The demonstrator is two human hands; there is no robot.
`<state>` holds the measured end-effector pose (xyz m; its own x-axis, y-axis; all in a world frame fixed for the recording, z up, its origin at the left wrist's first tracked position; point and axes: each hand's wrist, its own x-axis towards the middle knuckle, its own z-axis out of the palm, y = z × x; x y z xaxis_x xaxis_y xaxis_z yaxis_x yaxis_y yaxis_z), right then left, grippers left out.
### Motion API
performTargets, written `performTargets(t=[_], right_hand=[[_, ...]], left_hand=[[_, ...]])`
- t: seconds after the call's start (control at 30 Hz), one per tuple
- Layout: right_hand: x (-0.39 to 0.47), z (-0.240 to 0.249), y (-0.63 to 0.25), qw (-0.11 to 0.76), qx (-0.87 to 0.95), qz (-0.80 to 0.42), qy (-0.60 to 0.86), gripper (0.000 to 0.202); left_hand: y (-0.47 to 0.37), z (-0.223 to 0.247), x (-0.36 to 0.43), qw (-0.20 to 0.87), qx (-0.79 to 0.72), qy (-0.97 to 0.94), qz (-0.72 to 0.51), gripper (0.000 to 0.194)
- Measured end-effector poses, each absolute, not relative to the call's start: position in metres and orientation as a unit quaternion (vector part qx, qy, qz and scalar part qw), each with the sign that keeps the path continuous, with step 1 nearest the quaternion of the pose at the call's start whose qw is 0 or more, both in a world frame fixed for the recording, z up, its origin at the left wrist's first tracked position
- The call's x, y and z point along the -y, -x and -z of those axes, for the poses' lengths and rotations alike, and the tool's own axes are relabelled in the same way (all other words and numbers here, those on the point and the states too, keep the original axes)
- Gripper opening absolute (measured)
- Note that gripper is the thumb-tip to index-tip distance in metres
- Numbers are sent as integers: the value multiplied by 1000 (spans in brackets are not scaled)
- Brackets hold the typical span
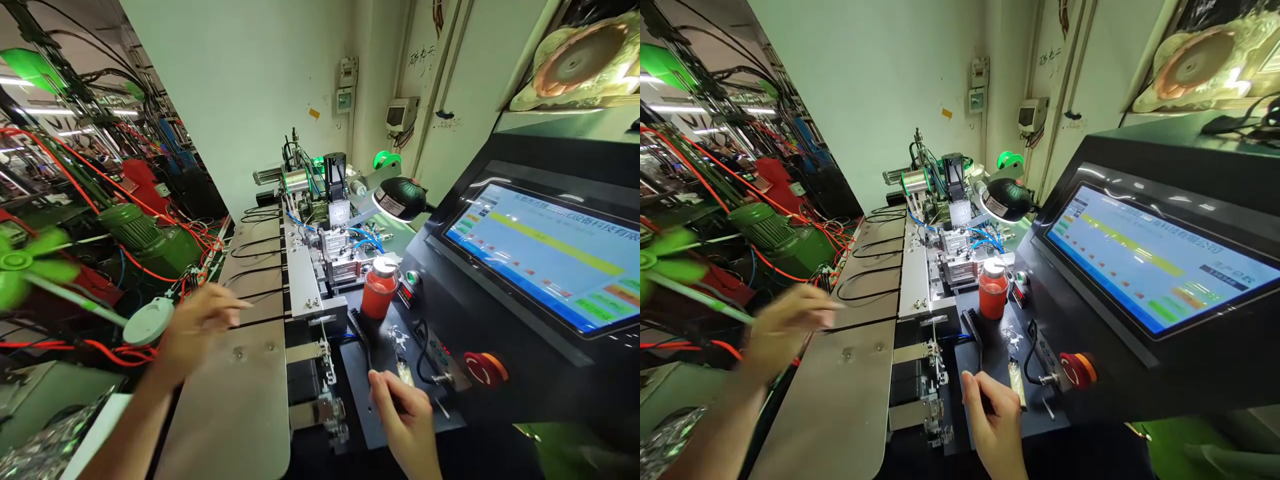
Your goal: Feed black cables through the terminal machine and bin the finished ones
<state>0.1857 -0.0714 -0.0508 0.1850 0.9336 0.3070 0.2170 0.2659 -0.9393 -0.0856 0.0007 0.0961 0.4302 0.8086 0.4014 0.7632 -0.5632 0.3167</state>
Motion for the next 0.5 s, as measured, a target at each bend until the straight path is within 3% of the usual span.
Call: performTargets(t=[0.1, 0.17, 0.33, 0.5], right_hand=[[72, 45, -184, 564, 562, -314, 517, 45], [72, 43, -183, 564, 559, -314, 520, 42], [67, 48, -176, 556, 527, -380, 519, 17], [62, 52, -167, 542, 480, -471, 504, 18]], left_hand=[[35, -56, -10, 236, -383, -870, -202, 30], [10, -37, -5, 306, -363, -864, -171, 30], [-1, -18, 10, 347, -431, -805, -212, 20], [4, -13, 12, 355, -448, -790, -223, 18]])
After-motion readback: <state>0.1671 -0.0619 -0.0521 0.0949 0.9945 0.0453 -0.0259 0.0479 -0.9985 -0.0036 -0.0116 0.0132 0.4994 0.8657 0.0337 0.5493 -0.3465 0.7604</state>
